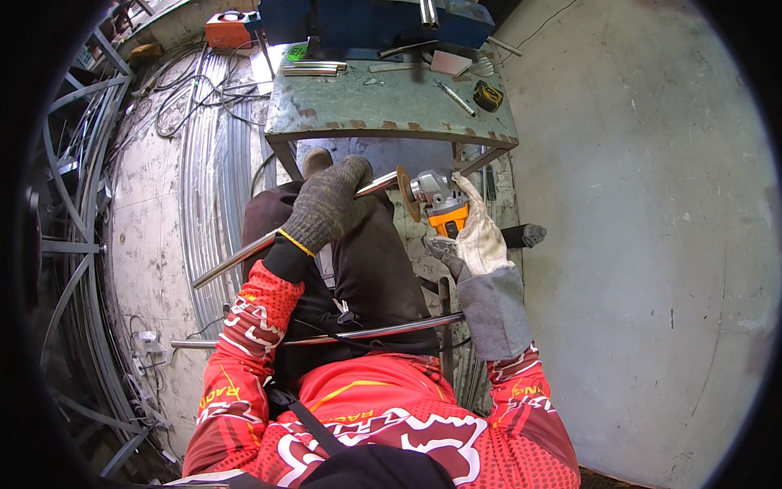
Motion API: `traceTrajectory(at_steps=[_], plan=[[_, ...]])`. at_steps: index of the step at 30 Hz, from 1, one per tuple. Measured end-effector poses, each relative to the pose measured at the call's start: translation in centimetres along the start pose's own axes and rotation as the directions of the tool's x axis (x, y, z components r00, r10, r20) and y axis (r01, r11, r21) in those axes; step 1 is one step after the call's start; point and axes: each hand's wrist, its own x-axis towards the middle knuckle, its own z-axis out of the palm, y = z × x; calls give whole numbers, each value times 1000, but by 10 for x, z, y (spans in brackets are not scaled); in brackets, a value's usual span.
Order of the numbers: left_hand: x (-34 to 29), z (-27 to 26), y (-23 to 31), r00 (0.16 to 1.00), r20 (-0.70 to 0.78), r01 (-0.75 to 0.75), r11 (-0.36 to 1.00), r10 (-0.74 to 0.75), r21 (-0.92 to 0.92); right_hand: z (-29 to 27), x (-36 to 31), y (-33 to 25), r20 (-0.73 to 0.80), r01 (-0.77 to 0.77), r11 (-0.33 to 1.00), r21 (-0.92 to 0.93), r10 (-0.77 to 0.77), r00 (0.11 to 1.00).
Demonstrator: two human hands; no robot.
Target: Using an angle grinder to cut and grind metal bars, then marking them with a pen.
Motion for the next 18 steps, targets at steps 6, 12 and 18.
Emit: traceTrajectory(at_steps=[6, 12, 18], plan=[[1, -1, 0, 1000, -7, 1, 1000, -1, 20, 4, -1, -12, 29, 23, 999, -46, -22, 999], [3, -1, 1, 1000, 10, 16, 997, -17, 75, 7, 1, -14, 7, -112, 988, 105, 112, 994], [5, -11, 7, 990, 118, 61, 989, -77, 132, 15, -9, -35, -40, -69, 995, -77, 66, 997]])
